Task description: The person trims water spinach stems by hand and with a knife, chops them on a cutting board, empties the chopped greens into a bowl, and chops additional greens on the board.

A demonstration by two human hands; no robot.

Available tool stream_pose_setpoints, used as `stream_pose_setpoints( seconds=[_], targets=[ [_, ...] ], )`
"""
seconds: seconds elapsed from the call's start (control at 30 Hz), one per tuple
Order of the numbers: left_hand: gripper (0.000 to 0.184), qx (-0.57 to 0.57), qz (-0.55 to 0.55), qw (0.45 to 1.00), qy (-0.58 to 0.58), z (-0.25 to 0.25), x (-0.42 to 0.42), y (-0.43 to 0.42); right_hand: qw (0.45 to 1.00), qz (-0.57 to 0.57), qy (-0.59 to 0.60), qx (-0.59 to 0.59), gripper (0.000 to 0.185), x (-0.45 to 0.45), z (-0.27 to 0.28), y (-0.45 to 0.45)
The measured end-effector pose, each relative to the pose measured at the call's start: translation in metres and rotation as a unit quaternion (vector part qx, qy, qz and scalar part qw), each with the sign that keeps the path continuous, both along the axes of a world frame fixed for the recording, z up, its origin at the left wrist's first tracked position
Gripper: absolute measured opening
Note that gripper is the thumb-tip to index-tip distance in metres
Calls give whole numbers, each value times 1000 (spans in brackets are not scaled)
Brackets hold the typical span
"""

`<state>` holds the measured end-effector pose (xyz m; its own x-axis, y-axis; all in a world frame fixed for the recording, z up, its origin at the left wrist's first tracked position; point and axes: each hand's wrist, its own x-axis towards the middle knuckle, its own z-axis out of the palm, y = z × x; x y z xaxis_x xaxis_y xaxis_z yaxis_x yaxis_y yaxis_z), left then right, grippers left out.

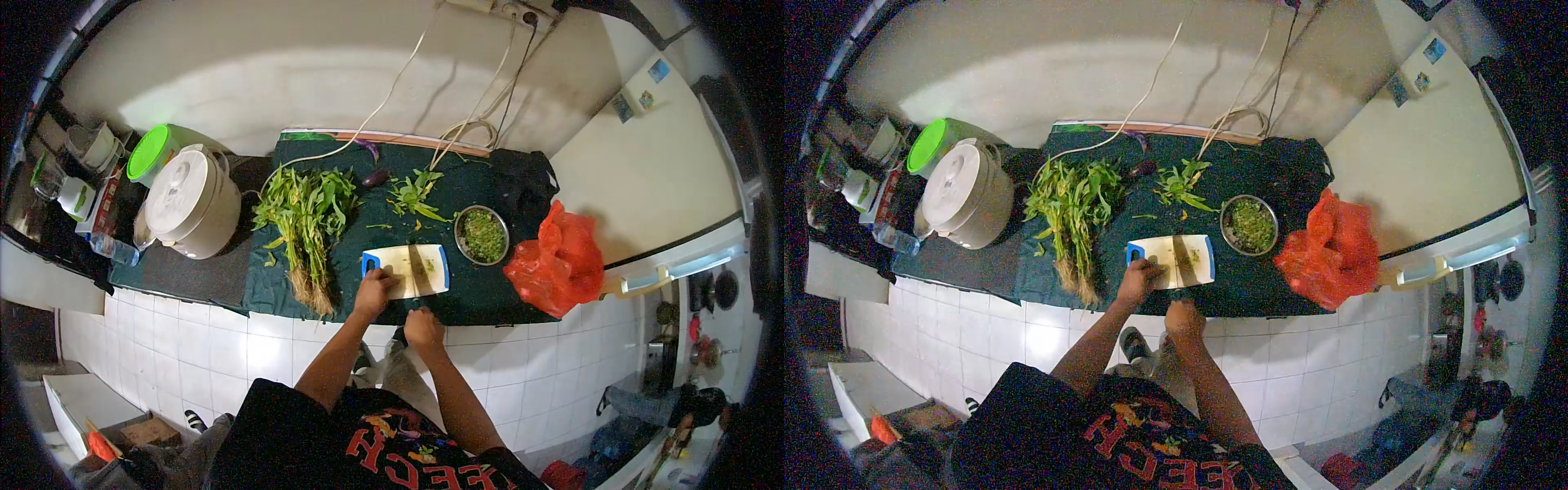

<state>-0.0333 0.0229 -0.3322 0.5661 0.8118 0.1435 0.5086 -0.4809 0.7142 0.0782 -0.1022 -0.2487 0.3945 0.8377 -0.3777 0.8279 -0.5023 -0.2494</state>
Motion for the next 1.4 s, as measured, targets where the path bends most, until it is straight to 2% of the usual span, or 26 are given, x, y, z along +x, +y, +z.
stream_pose_setpoints(
  seconds=[0.13,0.2,0.23,0.27,0.33,0.37,0.4,0.43,0.5,0.63,0.7,0.8,0.93,1.0,1.13,1.3,1.4],
  targets=[
    [31,15,10,1000,-23,6,0,0,999,24,21,-10,40,-1,19,10],
    [28,-13,26,999,-22,9,0,1,999,-43,0,-8,39,-8,1,3],
    [28,-13,28,999,-22,-9,2,2,999,-41,0,-8,39,-10,-3,0],
    [27,-175,52,976,-123,-27,6,5,997,-74,4,-6,39,-12,-7,-3],
    [26,-326,74,916,-221,-11,7,9,994,-106,6,0,39,-10,-11,3],
    [26,-217,62,967,-116,3,5,7,995,-97,-3,4,38,-6,-12,10],
    [26,-104,48,993,-7,19,3,4,996,-89,-13,8,38,-2,-11,15],
    [26,-102,47,994,-8,8,3,6,996,-90,-13,9,38,0,0,20],
    [26,-10,-25,1000,-6,-1,3,15,999,-31,5,-9,38,4,21,27],
    [24,-28,-19,999,2,3,1,17,999,-36,7,-6,38,-8,0,11],
    [22,-72,-8,997,-3,0,1,16,990,-140,17,-14,38,-15,-7,8],
    [22,-30,-9,999,-9,-15,2,20,993,-108,42,-4,38,-5,12,20],
    [22,-60,2,998,-14,-24,4,20,997,-73,25,-9,39,5,20,28],
    [21,-10,-18,999,-45,-31,3,21,997,-67,32,-5,39,-5,15,19],
    [21,-80,24,995,-58,-6,3,14,992,-127,8,-13,39,-20,-10,10],
    [23,-89,-2,995,43,0,5,20,998,-59,12,13,39,-5,13,25],
    [21,-72,2,997,21,4,3,19,997,-65,6,31,38,-12,3,14]
  ],
)
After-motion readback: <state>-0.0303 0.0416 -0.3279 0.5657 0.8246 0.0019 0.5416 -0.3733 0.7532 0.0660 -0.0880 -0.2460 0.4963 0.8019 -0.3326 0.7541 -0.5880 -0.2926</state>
